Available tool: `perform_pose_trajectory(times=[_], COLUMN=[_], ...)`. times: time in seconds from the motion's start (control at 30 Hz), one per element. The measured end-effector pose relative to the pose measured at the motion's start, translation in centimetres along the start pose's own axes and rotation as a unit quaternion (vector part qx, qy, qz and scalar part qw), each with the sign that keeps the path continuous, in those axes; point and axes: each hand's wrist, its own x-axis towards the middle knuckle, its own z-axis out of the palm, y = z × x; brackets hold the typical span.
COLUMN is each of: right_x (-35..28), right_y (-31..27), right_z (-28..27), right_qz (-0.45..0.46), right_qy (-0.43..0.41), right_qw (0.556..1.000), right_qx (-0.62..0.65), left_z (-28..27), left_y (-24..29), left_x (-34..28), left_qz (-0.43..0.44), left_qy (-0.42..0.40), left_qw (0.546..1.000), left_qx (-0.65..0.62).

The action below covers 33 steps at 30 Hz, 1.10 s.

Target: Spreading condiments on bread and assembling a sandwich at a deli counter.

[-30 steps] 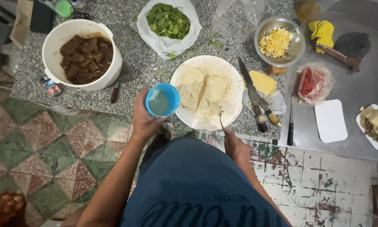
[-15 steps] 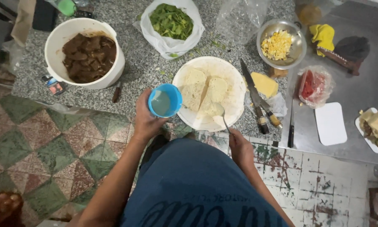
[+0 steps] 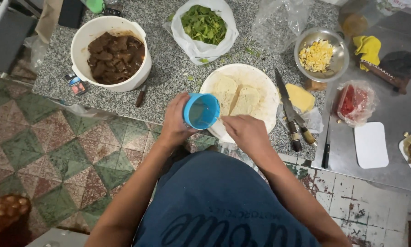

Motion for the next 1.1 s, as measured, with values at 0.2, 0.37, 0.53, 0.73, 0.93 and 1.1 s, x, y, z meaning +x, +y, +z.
perform_pose_trajectory(times=[0.2,0.37,0.53,0.73,0.93,1.1], right_x=[2.9,3.2,2.2,0.1,-1.1,-1.0], right_y=[-0.5,-0.5,1.5,4.2,6.6,5.5], right_z=[0.8,0.2,1.9,1.9,1.9,2.7], right_qz=[-0.003,0.16,0.245,0.281,0.313,0.314], right_qy=[-0.099,-0.116,-0.066,0.009,0.078,0.073], right_qw=[0.994,0.936,0.824,0.753,0.776,0.826], right_qx=[0.036,0.293,0.506,0.595,0.541,0.462], left_z=[-0.5,-0.4,-0.5,-0.7,-1.2,-2.3], left_y=[-0.1,-0.4,-0.4,-1.1,-3.0,-2.4], left_x=[0.8,0.7,0.6,0.7,-0.6,-1.0], left_qz=[0.071,0.069,0.024,-0.051,-0.114,-0.156], left_qy=[0.035,0.028,0.002,-0.026,-0.006,-0.02], left_qw=[0.997,0.996,0.998,0.998,0.993,0.988], left_qx=[0.022,0.044,0.06,0.018,-0.027,0.004])
